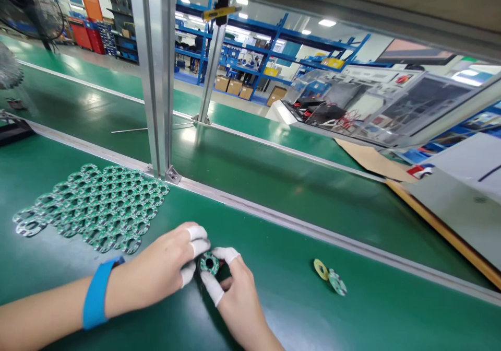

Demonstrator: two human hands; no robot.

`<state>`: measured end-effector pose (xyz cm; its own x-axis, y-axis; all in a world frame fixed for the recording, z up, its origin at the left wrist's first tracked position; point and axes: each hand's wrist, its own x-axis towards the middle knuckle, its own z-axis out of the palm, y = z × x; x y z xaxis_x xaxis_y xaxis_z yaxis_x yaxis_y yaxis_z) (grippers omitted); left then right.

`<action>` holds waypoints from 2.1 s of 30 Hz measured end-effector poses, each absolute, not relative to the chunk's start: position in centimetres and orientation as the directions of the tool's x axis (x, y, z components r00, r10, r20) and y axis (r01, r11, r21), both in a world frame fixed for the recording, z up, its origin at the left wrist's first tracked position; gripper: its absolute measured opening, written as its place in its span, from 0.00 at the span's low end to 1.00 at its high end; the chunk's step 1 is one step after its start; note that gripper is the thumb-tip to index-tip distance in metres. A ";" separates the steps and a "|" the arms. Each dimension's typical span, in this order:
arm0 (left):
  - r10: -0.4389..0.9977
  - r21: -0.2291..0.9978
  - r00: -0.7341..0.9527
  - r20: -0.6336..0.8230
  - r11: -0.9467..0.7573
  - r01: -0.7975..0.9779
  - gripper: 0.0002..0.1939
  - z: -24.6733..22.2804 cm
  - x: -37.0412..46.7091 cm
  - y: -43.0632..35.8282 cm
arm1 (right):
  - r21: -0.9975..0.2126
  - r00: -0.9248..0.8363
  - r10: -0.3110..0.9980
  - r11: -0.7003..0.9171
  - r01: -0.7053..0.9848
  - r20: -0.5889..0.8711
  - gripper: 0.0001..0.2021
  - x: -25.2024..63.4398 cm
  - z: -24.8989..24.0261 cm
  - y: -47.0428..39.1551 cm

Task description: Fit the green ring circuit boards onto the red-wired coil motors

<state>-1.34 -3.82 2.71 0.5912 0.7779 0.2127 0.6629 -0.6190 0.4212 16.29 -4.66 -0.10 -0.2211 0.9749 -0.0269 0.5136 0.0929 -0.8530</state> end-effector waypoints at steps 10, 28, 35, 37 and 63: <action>0.542 0.020 0.754 0.371 -0.816 0.577 0.06 -0.1 -0.2 -5.5 | -0.933 -0.378 0.915 0.001 0.359 -0.144 0.14 17.9 0.4 -4.0; 0.553 -0.054 0.759 0.343 -0.796 0.603 0.05 1.8 0.8 -5.4 | -0.955 -0.328 0.898 -0.289 0.066 -0.294 0.17 19.0 0.4 -2.3; 0.878 0.669 0.451 0.159 -0.432 0.605 0.17 4.1 -2.5 -1.5 | -0.923 -0.258 0.901 -0.378 -0.072 -0.349 0.17 18.0 0.0 -2.6; 0.860 0.721 0.500 0.103 -0.411 0.558 0.15 3.8 -2.5 -1.3 | -0.915 -0.289 0.885 -0.398 -0.064 -0.365 0.18 17.8 0.0 -2.8; 0.833 0.494 0.531 0.157 -0.532 0.688 0.19 -0.6 -0.7 -3.0 | -0.906 -0.315 0.856 -0.421 0.035 -0.410 0.20 17.1 -2.2 -2.0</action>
<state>-0.65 -2.96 -0.57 0.5307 0.8328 0.1574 0.6880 -0.5317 0.4939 17.07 -1.99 -2.21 -0.3145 0.8562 -0.4099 0.0349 -0.4211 -0.9063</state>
